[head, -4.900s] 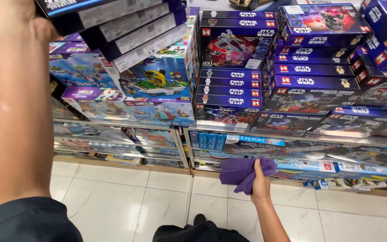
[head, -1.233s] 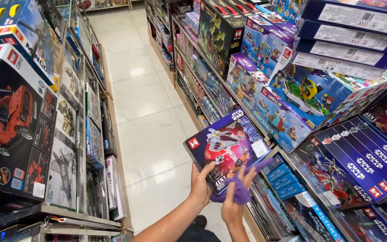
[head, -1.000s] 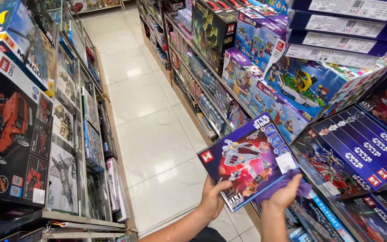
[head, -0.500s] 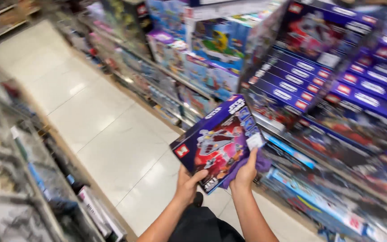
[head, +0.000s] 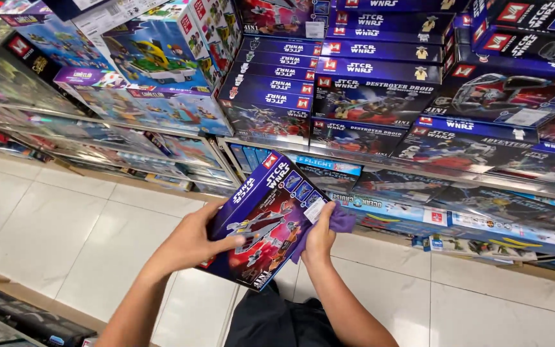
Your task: Cleaning and dusting various toy boxes on the store shelves using a cloth.
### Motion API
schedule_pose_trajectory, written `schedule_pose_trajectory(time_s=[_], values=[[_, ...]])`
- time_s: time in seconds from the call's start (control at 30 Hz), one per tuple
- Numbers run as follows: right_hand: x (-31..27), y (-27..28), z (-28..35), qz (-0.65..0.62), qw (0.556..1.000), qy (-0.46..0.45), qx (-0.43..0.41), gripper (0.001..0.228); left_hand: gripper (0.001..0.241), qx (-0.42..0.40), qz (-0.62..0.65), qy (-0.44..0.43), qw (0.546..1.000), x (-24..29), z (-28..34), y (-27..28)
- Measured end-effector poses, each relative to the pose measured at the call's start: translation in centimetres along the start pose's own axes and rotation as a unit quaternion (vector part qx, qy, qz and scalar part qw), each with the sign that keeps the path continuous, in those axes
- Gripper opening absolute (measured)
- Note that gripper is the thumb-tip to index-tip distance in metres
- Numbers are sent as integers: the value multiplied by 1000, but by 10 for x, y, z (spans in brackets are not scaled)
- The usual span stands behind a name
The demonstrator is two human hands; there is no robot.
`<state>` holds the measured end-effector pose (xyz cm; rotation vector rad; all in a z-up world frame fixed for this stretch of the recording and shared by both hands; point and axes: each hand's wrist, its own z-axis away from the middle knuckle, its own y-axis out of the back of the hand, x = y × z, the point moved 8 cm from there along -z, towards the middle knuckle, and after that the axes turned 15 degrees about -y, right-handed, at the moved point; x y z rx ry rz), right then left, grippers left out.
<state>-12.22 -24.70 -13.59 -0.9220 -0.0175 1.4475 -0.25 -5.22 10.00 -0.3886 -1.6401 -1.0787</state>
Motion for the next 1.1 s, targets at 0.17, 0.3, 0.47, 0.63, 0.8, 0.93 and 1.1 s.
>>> schedule_pose_trajectory(time_s=[0.17, 0.3, 0.47, 0.63, 0.8, 0.93, 1.1], values=[[-15, -13, -3, -20, 997, 9, -78, 57, 67, -57, -154, -64, 984, 33, -67, 23], [-46, -18, 4, 23, 991, 41, -122, 56, 64, -74, -339, -152, 926, 105, -128, 74], [-74, 22, 2, 24, 993, 87, -80, 55, 67, -31, -405, -205, 891, 118, -231, 127], [-82, 59, -1, 4, 994, 106, -13, 58, 71, -46, -439, -217, 871, 92, -346, 135], [-83, 78, 1, -4, 990, 123, 73, 59, 94, -64, -421, -259, 867, 68, -440, 130], [-84, 81, 3, -16, 985, 137, 103, 58, 89, -82, -369, -217, 900, 41, -491, 133], [-81, 78, 5, -30, 981, 136, 134, 57, 87, -47, -446, -252, 857, 29, -520, 125]])
